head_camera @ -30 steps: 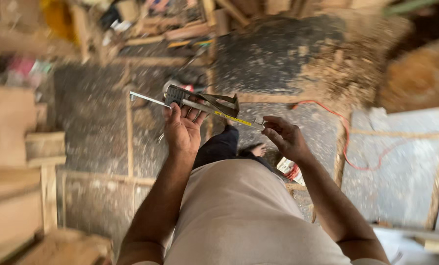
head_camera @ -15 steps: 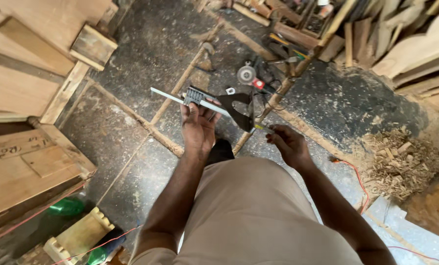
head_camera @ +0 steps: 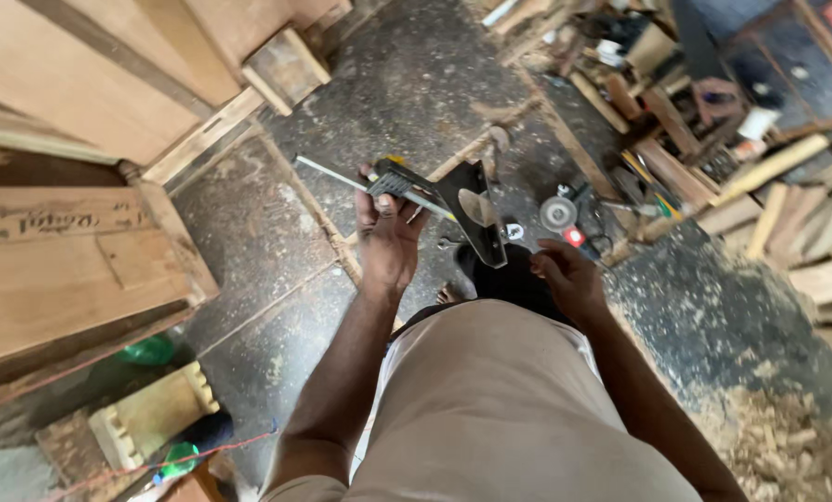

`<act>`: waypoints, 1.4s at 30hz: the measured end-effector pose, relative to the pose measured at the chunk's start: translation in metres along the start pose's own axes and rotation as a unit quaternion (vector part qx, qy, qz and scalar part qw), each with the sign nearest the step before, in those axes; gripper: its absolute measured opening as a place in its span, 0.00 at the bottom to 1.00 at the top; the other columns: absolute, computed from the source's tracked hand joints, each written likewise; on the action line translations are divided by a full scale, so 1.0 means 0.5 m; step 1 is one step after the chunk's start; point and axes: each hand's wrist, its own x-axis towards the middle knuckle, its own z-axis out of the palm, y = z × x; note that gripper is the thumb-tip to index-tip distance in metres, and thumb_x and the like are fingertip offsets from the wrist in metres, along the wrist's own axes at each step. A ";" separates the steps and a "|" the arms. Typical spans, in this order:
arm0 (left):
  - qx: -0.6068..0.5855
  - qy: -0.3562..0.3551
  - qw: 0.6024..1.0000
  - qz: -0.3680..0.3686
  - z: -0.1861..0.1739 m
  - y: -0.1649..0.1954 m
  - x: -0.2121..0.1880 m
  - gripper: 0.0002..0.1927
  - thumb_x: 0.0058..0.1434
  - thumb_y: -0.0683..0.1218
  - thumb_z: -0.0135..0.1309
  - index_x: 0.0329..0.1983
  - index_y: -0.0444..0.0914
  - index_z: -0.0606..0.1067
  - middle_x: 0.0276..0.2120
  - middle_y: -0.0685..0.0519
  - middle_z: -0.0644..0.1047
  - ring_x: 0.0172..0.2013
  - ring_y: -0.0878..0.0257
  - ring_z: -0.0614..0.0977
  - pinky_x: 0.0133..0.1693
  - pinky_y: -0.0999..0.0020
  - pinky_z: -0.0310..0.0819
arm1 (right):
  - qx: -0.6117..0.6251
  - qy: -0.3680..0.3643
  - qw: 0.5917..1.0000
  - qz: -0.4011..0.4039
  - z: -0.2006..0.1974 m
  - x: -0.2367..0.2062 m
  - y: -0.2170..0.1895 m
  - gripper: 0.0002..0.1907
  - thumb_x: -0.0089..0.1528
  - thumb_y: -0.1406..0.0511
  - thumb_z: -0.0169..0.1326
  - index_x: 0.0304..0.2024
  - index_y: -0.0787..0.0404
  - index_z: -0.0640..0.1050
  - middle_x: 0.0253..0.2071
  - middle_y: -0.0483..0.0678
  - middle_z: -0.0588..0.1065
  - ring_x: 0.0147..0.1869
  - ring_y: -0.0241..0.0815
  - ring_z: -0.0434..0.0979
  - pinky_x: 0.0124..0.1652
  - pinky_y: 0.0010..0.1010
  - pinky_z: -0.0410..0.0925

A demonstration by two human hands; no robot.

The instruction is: The person sets up a wood router on a table, attaches a wooden guide to it, and then uses the router to cut along a circular line drawn on a piece of wood.

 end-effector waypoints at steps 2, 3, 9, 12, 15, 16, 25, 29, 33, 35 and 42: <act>0.023 0.017 0.999 0.018 -0.020 0.017 0.056 0.30 0.76 0.46 0.43 0.78 0.54 0.52 0.61 0.49 0.73 0.58 0.52 0.79 0.60 0.45 0.75 | 0.020 -0.020 1.000 0.000 0.013 0.084 0.009 0.17 0.68 0.67 0.53 0.58 0.68 0.75 0.43 0.51 0.81 0.44 0.38 0.81 0.46 0.29 0.74; 0.034 0.026 0.999 0.026 -0.029 0.026 0.082 0.30 0.76 0.46 0.43 0.78 0.53 0.52 0.62 0.49 0.73 0.58 0.52 0.79 0.60 0.45 0.74 | 0.040 -0.031 0.999 -0.002 0.022 0.129 0.007 0.17 0.68 0.67 0.54 0.58 0.69 0.75 0.43 0.51 0.81 0.44 0.38 0.80 0.46 0.30 0.74; 0.074 0.098 0.984 0.127 -0.018 0.094 0.286 0.29 0.79 0.44 0.43 0.80 0.48 0.53 0.59 0.47 0.73 0.58 0.52 0.78 0.62 0.44 0.75 | -0.057 -0.151 0.987 -0.003 0.100 0.466 -0.153 0.17 0.68 0.65 0.55 0.58 0.66 0.77 0.44 0.51 0.82 0.46 0.37 0.82 0.45 0.28 0.73; 0.092 0.184 0.968 0.146 0.004 0.137 0.410 0.33 0.73 0.41 0.40 0.79 0.52 0.50 0.56 0.44 0.74 0.55 0.49 0.79 0.57 0.43 0.77 | 0.047 -0.273 0.960 -0.046 0.137 0.631 -0.276 0.18 0.68 0.64 0.54 0.60 0.62 0.77 0.43 0.52 0.81 0.43 0.38 0.81 0.43 0.29 0.74; 0.109 0.220 0.953 0.175 0.019 0.164 0.479 0.31 0.73 0.42 0.38 0.79 0.53 0.51 0.69 0.52 0.69 0.60 0.48 0.78 0.59 0.39 0.75 | -0.090 -0.208 0.943 -0.245 0.160 0.754 -0.373 0.15 0.70 0.64 0.55 0.58 0.62 0.78 0.49 0.51 0.82 0.51 0.39 0.84 0.48 0.31 0.76; 0.086 0.200 0.954 0.204 0.022 0.177 0.492 0.30 0.75 0.41 0.40 0.78 0.51 0.53 0.66 0.47 0.68 0.61 0.46 0.78 0.61 0.34 0.75 | -0.072 -0.215 0.950 -0.215 0.163 0.785 -0.396 0.16 0.71 0.64 0.54 0.59 0.62 0.77 0.51 0.52 0.82 0.52 0.40 0.84 0.49 0.32 0.76; 0.167 0.146 0.958 0.180 0.100 0.181 0.690 0.26 0.78 0.45 0.47 0.77 0.49 0.56 0.67 0.42 0.69 0.63 0.44 0.77 0.62 0.36 0.78 | -0.119 -0.224 0.960 -0.123 0.118 0.870 -0.484 0.17 0.69 0.61 0.53 0.59 0.60 0.77 0.45 0.52 0.82 0.47 0.45 0.83 0.48 0.37 0.74; 0.213 0.073 0.963 0.151 0.126 0.153 0.799 0.30 0.78 0.44 0.50 0.79 0.46 0.55 0.67 0.46 0.69 0.63 0.50 0.76 0.64 0.43 0.76 | -0.118 -0.161 0.976 -0.091 0.102 0.908 -0.506 0.17 0.68 0.61 0.53 0.58 0.60 0.77 0.44 0.51 0.81 0.46 0.44 0.84 0.48 0.38 0.75; 0.201 0.008 0.973 0.111 0.152 0.123 0.944 0.32 0.75 0.44 0.53 0.77 0.46 0.54 0.65 0.47 0.70 0.61 0.51 0.77 0.64 0.45 0.75 | -0.118 -0.131 0.975 -0.132 0.107 0.998 -0.552 0.19 0.66 0.62 0.55 0.59 0.59 0.76 0.46 0.51 0.81 0.47 0.45 0.83 0.49 0.37 0.76; 0.198 -0.008 0.978 0.061 0.164 0.105 1.035 0.33 0.73 0.45 0.54 0.76 0.45 0.54 0.63 0.49 0.70 0.59 0.53 0.77 0.63 0.47 0.74 | -0.155 -0.130 0.973 -0.109 0.114 1.057 -0.588 0.20 0.66 0.61 0.57 0.60 0.58 0.75 0.52 0.52 0.78 0.48 0.46 0.83 0.49 0.37 0.76; 0.351 -0.104 0.930 -0.022 0.143 0.084 1.266 0.25 0.77 0.53 0.51 0.68 0.32 0.68 0.38 0.57 0.68 0.38 0.70 0.66 0.38 0.71 0.61 | -0.148 -0.136 0.979 -0.023 0.162 1.225 -0.717 0.42 0.59 0.54 0.63 0.71 0.55 0.63 0.49 0.52 0.79 0.50 0.47 0.83 0.50 0.37 0.76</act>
